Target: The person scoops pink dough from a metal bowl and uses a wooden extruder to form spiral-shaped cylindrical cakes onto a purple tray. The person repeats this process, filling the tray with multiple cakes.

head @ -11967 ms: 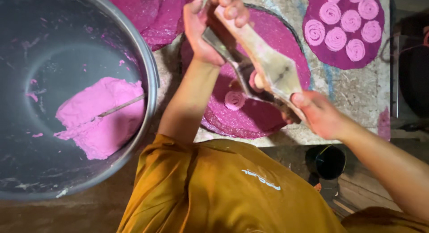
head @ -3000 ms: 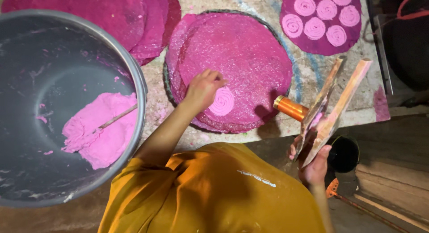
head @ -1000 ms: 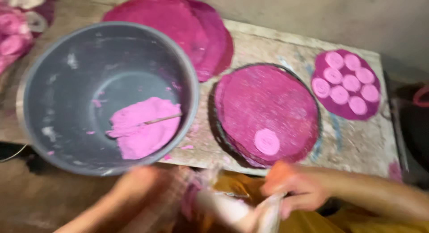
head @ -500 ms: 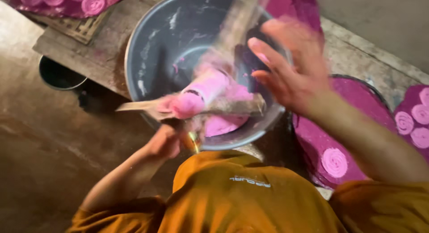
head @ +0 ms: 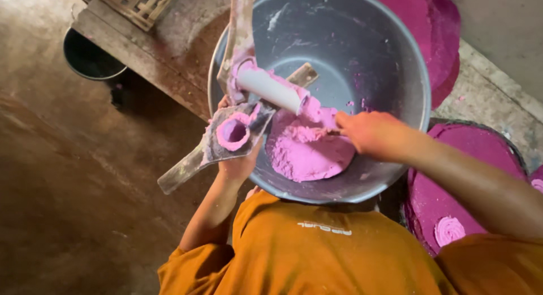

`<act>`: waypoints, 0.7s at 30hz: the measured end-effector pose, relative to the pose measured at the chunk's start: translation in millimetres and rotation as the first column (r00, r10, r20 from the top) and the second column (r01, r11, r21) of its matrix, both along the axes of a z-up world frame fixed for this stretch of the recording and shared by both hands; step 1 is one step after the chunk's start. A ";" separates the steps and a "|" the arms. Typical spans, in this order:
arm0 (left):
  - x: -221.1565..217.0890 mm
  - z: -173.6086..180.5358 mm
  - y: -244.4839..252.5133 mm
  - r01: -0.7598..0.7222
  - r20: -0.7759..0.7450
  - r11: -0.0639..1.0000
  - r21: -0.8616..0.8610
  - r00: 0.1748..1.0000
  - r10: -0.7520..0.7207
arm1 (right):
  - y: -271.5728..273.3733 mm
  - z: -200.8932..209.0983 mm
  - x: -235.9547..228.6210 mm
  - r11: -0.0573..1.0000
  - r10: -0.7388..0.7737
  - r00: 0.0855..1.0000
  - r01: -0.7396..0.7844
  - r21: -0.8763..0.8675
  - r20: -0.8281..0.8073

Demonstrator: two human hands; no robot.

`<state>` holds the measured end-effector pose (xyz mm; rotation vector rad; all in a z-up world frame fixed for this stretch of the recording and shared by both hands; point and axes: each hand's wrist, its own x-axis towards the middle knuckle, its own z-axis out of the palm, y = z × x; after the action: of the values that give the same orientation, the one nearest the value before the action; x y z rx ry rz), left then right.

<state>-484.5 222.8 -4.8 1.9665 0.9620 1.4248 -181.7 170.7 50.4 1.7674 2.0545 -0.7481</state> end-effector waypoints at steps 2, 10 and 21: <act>0.9 6.2 -2.3 0.009 0.050 0.995 -0.095 0.999 -0.004 | 3.9 40.3 -5.2 0.991 -0.088 0.995 0.082 -0.106 -0.055; -17.7 42.8 36.7 -0.113 -0.134 0.960 -0.257 0.988 0.080 | -5.5 130.5 7.0 0.986 -0.160 0.868 0.123 -0.110 -0.470; 36.6 48.0 8.3 0.298 -0.426 0.948 -0.115 0.847 -0.318 | -25.4 101.5 -96.0 0.567 0.396 0.761 -0.643 0.515 0.514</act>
<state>-448.0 231.1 43.2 2.3370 0.7961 0.7868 -277.7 145.3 151.9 1.2433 2.5535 0.5406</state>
